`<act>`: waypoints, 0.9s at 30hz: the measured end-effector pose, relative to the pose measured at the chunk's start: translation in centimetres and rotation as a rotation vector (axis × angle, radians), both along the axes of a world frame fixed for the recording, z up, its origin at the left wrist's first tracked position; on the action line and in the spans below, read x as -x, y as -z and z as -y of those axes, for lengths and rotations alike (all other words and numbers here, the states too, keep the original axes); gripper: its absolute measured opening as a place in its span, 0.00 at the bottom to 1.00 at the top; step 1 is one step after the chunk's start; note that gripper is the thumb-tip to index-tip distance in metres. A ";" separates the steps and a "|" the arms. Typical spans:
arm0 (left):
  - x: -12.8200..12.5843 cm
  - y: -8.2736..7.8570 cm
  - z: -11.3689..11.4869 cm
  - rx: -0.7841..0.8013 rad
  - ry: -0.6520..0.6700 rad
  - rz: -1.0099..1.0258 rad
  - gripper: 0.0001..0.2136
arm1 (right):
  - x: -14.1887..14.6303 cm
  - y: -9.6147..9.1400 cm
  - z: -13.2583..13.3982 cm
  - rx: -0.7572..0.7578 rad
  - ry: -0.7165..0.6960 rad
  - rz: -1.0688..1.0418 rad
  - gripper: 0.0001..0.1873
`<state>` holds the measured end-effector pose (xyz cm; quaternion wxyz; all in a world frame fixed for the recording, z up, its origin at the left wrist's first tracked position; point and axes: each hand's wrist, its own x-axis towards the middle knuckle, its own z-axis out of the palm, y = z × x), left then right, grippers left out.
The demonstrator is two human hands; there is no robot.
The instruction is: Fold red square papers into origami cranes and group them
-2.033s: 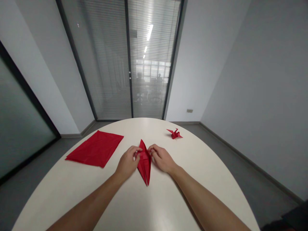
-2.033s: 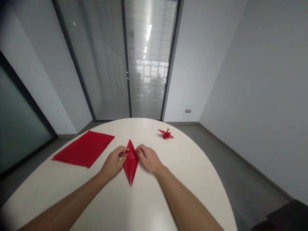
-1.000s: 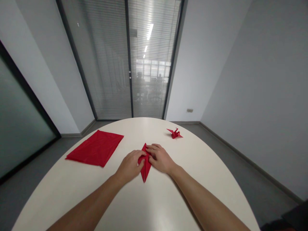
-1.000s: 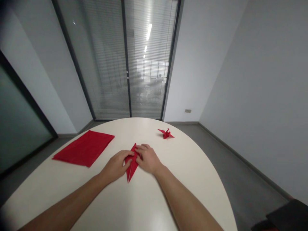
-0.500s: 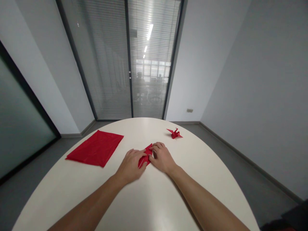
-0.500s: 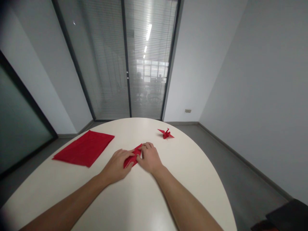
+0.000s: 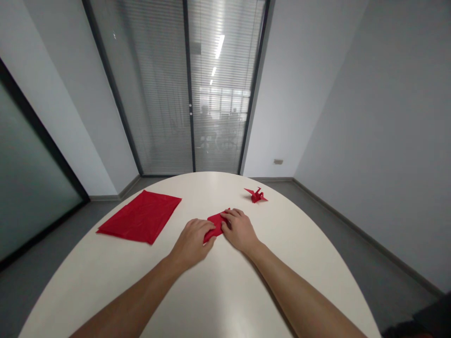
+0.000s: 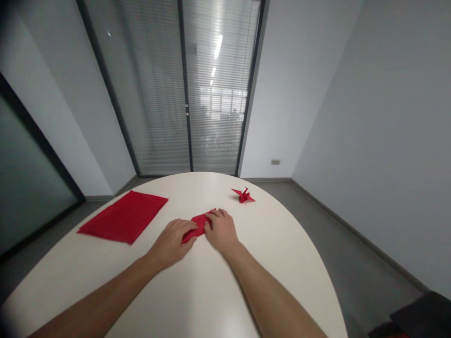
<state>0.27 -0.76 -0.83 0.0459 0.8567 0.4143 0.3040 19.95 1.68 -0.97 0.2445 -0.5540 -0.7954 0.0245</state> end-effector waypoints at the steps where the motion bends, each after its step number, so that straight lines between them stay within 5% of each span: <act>1: 0.0 0.0 0.0 0.005 -0.017 0.001 0.08 | 0.0 0.1 -0.1 0.005 0.021 0.005 0.20; 7: 0.1 0.0 -0.1 0.028 -0.118 -0.018 0.06 | -0.1 0.4 -0.3 -0.001 0.027 -0.007 0.19; 17: 0.2 -0.4 -0.1 0.112 -0.210 -0.038 0.09 | 0.3 -0.7 0.2 -0.040 -0.264 -0.165 0.12; 27: 0.2 -0.4 -0.1 0.154 -0.235 -0.044 0.11 | 0.1 -0.5 0.0 -0.029 -0.257 -0.203 0.10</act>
